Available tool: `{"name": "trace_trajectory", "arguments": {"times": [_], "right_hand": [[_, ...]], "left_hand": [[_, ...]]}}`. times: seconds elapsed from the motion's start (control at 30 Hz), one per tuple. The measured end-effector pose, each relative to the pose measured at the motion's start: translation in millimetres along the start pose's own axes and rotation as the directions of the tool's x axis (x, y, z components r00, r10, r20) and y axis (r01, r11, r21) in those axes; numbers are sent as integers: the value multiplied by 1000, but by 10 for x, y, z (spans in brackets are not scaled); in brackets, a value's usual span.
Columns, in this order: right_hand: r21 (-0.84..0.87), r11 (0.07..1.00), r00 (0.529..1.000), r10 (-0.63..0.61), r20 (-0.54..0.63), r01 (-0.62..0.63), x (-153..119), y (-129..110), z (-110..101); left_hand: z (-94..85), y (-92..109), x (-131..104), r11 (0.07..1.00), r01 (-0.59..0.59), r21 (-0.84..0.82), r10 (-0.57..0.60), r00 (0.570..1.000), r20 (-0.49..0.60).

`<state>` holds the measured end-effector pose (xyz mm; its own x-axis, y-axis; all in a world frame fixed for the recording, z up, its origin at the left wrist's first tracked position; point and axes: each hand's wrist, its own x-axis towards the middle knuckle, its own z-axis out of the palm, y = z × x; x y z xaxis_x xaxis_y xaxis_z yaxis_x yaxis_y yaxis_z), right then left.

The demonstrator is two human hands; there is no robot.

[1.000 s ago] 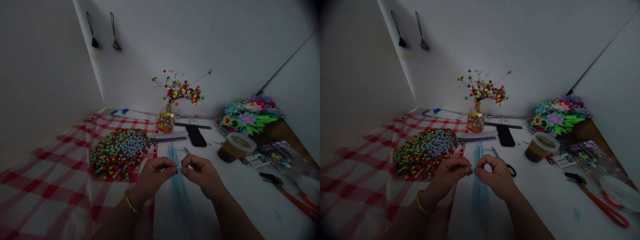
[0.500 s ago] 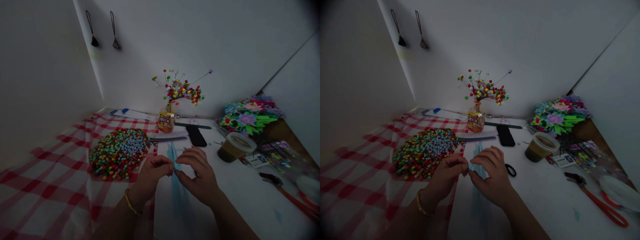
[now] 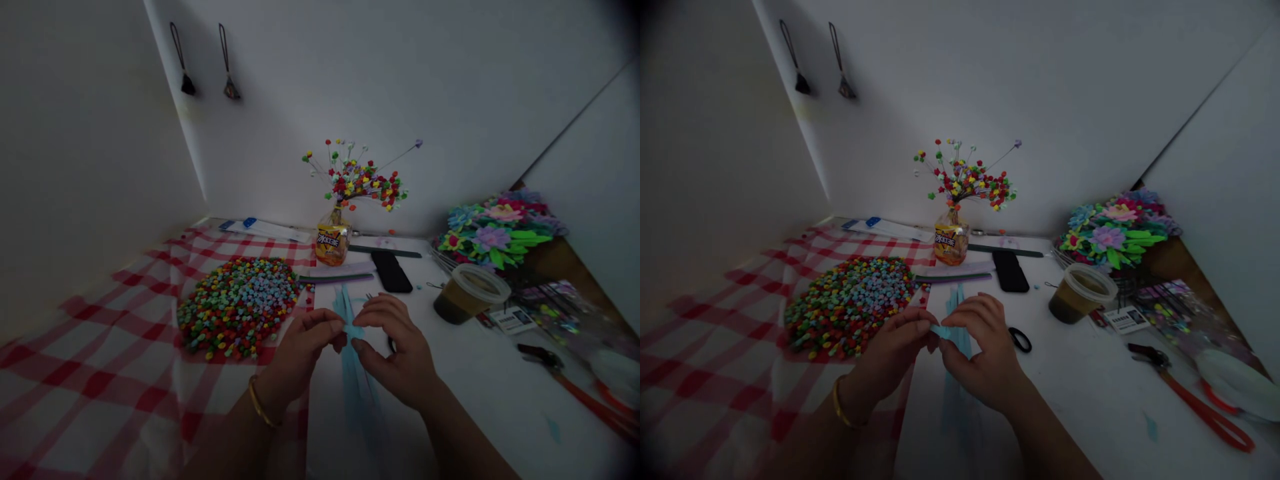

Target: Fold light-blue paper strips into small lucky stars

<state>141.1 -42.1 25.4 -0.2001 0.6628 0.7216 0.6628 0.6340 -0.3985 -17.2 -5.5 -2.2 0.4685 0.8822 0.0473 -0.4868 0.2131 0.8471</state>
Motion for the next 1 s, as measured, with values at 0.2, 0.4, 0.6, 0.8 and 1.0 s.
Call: {"name": "trace_trajectory", "arguments": {"times": [0.2,0.4,0.6,0.8,1.0], "right_hand": [[-69,997,999,-32,-21,31,-11,-8,37],[34,997,993,72,95,-76,-6,23,3],[277,829,873,445,197,-485,-25,83,4],[539,567,767,578,279,-623,-51,70,102],[286,865,911,396,114,-412,-4,24,41]], "left_hand": [[30,14,-15,992,-20,128,23,1000,-22],[45,64,-21,916,-110,385,163,981,-106],[31,6,-21,825,-262,500,331,942,-53],[43,22,1,880,-328,345,354,935,-15],[-1,29,-15,779,-337,529,379,925,32]]}}
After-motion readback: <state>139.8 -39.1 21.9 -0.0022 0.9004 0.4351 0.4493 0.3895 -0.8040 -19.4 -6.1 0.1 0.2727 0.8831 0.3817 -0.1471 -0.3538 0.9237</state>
